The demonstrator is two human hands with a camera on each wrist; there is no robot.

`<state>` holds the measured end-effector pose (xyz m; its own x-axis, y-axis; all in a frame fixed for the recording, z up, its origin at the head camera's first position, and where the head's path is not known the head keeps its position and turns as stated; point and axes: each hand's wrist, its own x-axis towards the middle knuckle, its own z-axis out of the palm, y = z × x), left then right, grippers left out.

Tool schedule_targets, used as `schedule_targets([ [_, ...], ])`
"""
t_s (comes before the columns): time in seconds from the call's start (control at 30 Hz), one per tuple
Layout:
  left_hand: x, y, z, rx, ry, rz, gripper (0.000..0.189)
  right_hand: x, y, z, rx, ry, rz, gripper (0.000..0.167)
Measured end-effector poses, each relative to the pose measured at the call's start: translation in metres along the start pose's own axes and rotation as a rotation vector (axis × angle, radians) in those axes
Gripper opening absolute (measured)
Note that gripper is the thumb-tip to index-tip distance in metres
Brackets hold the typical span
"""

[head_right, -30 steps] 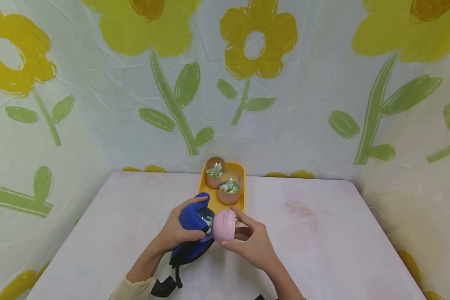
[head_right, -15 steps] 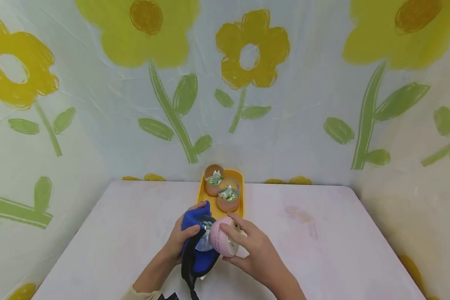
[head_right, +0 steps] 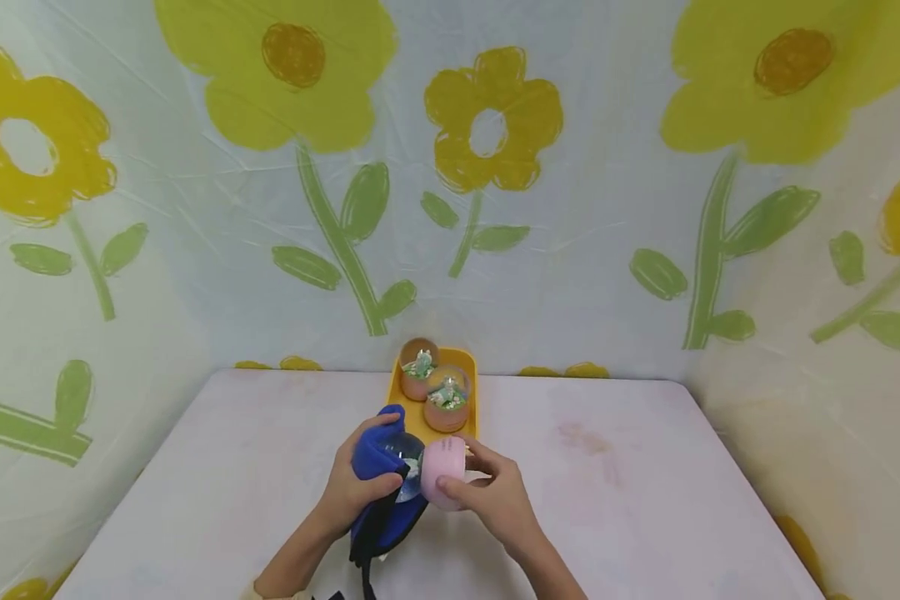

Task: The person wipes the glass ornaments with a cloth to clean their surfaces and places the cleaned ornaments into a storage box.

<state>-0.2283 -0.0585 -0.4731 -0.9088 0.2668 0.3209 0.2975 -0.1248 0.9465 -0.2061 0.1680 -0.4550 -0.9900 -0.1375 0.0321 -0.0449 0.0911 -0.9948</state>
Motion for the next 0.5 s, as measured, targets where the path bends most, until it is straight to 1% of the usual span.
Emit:
schedule_targets([
  [0.03,0.000,0.000,-0.001,-0.004,0.009,0.009,0.065,-0.001,-0.002,0.001,-0.005,-0.016,-0.013,0.069],
  [0.07,0.001,-0.001,-0.001,-0.009,0.017,0.007,0.065,-0.002,-0.003,0.002,-0.038,-0.025,-0.046,0.072],
  [0.1,0.001,-0.001,-0.001,-0.022,0.023,0.000,0.065,-0.003,-0.003,0.002,-0.089,-0.030,-0.099,0.074],
  [0.13,0.002,-0.002,-0.001,-0.038,0.026,-0.011,0.064,-0.005,-0.004,0.002,-0.169,-0.035,-0.179,0.076],
  [0.17,0.002,-0.002,-0.001,-0.056,0.029,-0.026,0.062,-0.007,-0.004,0.002,-0.261,-0.045,-0.283,0.077],
  [0.2,0.002,-0.002,-0.001,-0.070,0.032,-0.041,0.061,-0.008,-0.004,0.002,-0.375,-0.050,-0.410,0.075],
  [0.23,0.003,-0.002,-0.001,-0.085,0.033,-0.052,0.060,-0.009,-0.004,0.001,-0.502,-0.043,-0.539,0.072],
  [0.3,0.004,0.001,-0.002,-0.088,0.028,-0.057,0.059,-0.009,-0.004,0.000,-0.706,-0.004,-0.791,0.060],
  [0.33,0.004,0.003,-0.003,-0.082,0.026,-0.055,0.058,-0.009,-0.004,0.000,-0.774,0.017,-0.890,0.056],
  [0.37,0.005,0.005,-0.003,-0.076,0.025,-0.053,0.058,-0.008,-0.003,0.001,-0.799,0.030,-0.964,0.053],
  [0.4,0.005,0.008,-0.004,-0.066,0.022,-0.051,0.059,-0.007,-0.002,0.001,-0.793,0.041,-1.001,0.052],
  [0.43,0.004,0.010,-0.005,-0.051,0.018,-0.051,0.059,-0.006,-0.001,0.002,-0.762,0.056,-1.004,0.054],
  [0.47,0.004,0.012,-0.006,-0.035,0.014,-0.051,0.058,-0.005,0.000,0.002,-0.698,0.059,-0.973,0.057],
  [0.5,0.003,0.013,-0.006,-0.020,0.012,-0.049,0.059,-0.004,0.002,0.004,-0.616,0.049,-0.906,0.061],
])
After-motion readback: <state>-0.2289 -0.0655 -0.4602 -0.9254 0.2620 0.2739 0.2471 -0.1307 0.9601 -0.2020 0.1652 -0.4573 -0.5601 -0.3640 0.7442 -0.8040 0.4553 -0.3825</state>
